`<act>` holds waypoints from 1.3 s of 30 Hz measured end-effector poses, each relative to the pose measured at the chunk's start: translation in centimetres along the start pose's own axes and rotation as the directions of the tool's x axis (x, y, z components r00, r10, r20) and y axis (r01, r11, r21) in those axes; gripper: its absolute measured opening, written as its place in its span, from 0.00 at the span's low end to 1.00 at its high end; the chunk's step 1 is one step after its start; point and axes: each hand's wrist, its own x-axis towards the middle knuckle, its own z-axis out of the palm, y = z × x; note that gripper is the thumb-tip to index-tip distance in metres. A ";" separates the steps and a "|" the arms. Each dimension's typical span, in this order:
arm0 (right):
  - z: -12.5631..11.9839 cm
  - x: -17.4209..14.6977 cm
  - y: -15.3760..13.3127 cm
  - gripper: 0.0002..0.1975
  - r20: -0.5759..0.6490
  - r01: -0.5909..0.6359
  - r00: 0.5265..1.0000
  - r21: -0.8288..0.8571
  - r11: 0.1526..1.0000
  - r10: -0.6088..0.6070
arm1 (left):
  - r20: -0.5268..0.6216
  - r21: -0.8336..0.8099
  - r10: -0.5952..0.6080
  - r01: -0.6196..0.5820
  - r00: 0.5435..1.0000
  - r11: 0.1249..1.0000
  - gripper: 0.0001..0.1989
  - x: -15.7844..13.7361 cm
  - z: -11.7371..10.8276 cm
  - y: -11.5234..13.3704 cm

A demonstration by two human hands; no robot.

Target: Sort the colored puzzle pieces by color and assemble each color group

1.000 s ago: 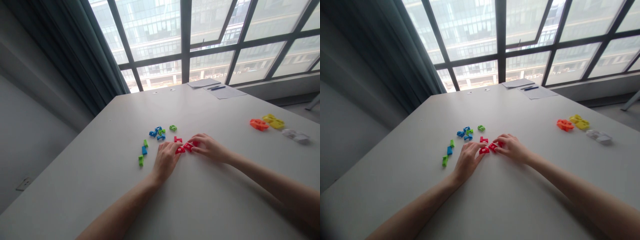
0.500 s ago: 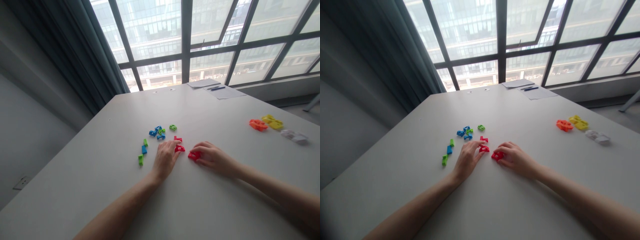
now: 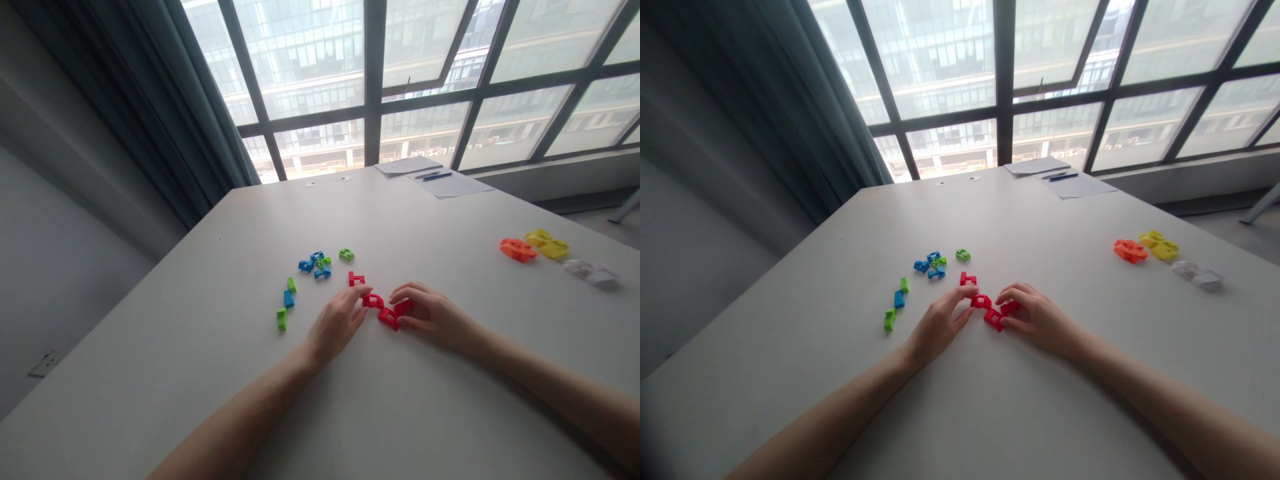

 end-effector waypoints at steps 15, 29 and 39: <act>0.0 -0.2 -0.3 0.08 -0.188 -0.100 0.979 -0.113 0.988 0.078 | 0.220 0.236 0.283 -0.332 0.934 0.913 0.17 0.2 -0.9 1.5; -0.1 -0.3 -0.2 0.09 -0.175 -0.095 0.981 -0.097 0.991 0.077 | 0.069 0.186 0.195 -0.205 0.978 0.961 0.07 0.1 -0.6 0.7; 0.3 -0.5 0.0 0.15 -0.044 0.040 0.998 -0.242 0.969 -0.052 | 0.002 0.231 0.061 -0.059 0.998 0.971 0.10 0.0 -0.5 0.8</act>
